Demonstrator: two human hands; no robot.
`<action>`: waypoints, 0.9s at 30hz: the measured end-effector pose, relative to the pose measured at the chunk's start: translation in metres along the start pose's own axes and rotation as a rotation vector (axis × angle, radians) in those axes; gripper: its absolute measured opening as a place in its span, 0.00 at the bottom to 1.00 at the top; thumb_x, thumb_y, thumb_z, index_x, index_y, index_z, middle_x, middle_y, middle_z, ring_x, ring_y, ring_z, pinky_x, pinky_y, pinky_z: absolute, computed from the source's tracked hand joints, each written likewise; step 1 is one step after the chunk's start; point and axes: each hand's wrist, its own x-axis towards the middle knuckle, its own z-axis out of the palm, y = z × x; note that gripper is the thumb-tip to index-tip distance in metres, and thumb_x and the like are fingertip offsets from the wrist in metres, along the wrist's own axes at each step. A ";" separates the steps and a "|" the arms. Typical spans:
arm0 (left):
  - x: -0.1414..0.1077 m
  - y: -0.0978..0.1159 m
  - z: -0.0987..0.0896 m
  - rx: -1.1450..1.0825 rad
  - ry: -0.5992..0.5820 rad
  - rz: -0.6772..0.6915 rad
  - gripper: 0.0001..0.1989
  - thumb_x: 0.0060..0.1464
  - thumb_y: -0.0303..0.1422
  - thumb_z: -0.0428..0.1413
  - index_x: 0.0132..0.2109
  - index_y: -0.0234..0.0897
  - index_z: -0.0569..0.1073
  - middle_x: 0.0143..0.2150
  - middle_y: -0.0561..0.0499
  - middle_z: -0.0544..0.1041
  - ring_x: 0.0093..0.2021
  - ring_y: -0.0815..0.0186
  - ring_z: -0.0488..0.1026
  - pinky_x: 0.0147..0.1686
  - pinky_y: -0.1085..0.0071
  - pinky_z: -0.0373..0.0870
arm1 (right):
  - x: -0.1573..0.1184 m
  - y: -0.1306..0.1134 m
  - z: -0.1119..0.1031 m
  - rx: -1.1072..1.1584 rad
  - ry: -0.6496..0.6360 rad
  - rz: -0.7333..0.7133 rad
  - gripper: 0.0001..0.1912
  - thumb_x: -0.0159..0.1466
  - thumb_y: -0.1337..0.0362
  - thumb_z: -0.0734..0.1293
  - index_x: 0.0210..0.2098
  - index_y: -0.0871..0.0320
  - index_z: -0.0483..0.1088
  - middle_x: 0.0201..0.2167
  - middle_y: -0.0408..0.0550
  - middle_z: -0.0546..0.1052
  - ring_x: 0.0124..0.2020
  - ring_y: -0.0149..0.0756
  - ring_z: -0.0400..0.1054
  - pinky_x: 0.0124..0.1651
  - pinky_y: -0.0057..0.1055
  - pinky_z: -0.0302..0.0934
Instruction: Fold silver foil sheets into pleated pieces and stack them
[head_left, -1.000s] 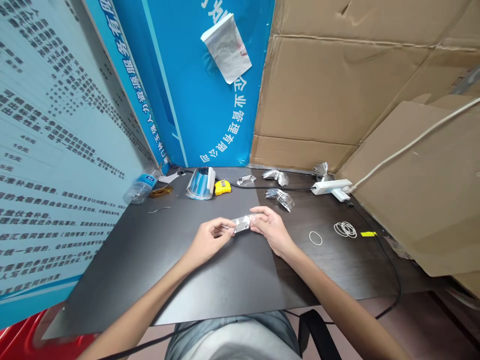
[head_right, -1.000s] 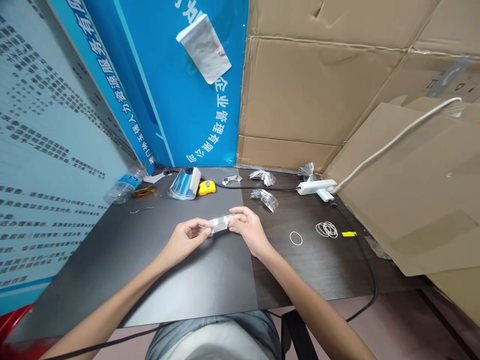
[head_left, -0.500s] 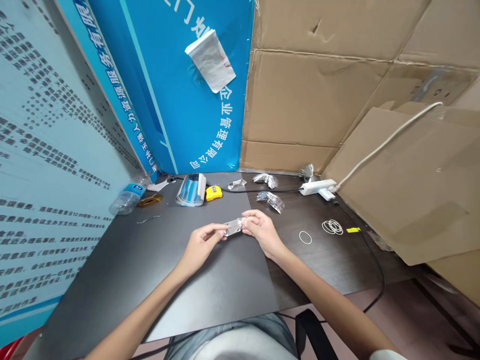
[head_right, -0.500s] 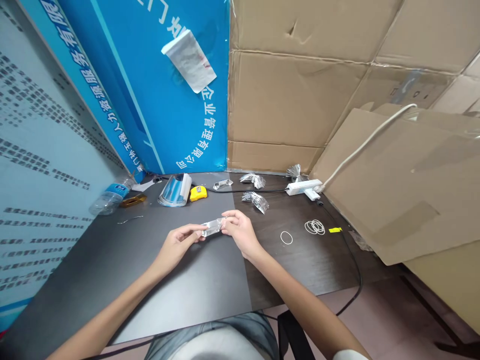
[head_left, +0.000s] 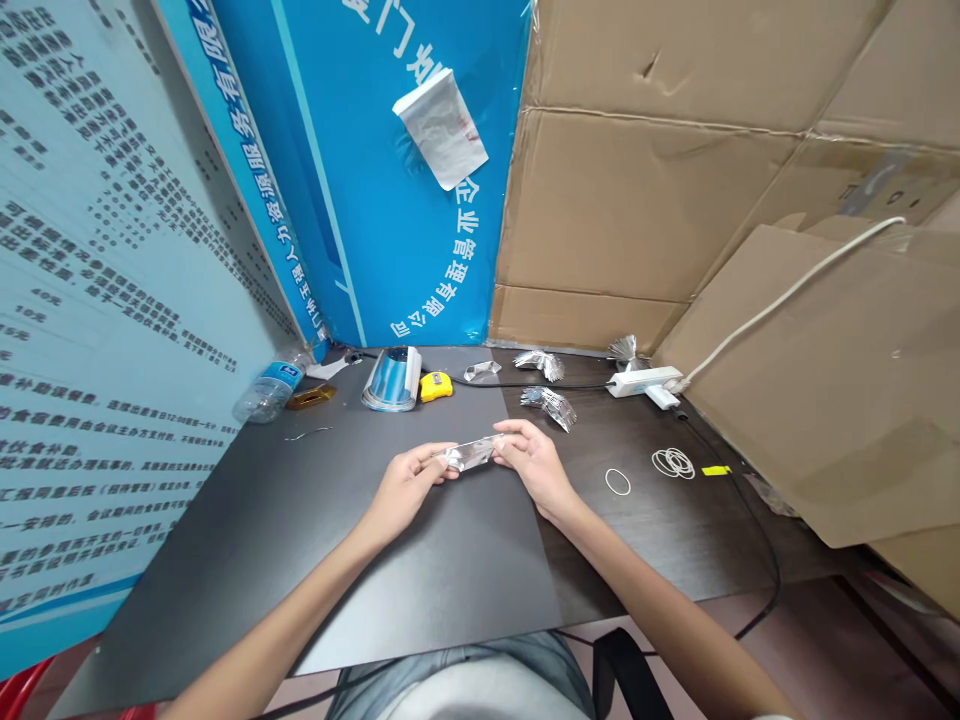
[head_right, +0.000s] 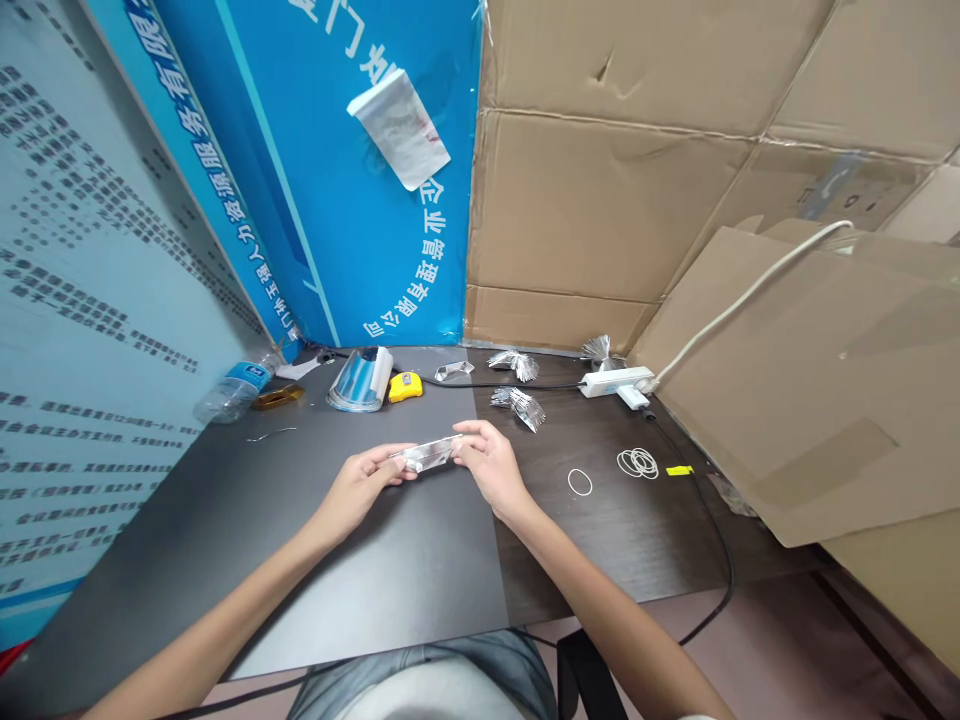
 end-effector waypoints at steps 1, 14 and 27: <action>0.001 0.000 0.000 -0.009 -0.011 0.001 0.24 0.62 0.45 0.58 0.58 0.33 0.79 0.47 0.42 0.84 0.47 0.57 0.80 0.48 0.65 0.72 | 0.000 0.000 -0.001 -0.005 0.004 -0.008 0.27 0.53 0.52 0.78 0.46 0.57 0.72 0.32 0.45 0.81 0.35 0.33 0.75 0.46 0.32 0.70; 0.043 0.017 0.047 0.024 -0.183 -0.009 0.21 0.61 0.38 0.56 0.55 0.32 0.81 0.40 0.43 0.85 0.41 0.60 0.80 0.44 0.68 0.72 | -0.006 -0.018 -0.062 -0.181 0.037 -0.008 0.22 0.54 0.53 0.78 0.43 0.60 0.78 0.32 0.47 0.80 0.36 0.34 0.73 0.45 0.32 0.66; 0.162 0.054 0.082 0.760 -0.405 0.634 0.36 0.55 0.25 0.55 0.71 0.35 0.64 0.71 0.38 0.66 0.70 0.49 0.63 0.70 0.53 0.57 | -0.028 -0.026 -0.136 -0.336 0.373 -0.252 0.21 0.58 0.46 0.75 0.38 0.57 0.73 0.34 0.51 0.78 0.34 0.39 0.73 0.39 0.34 0.67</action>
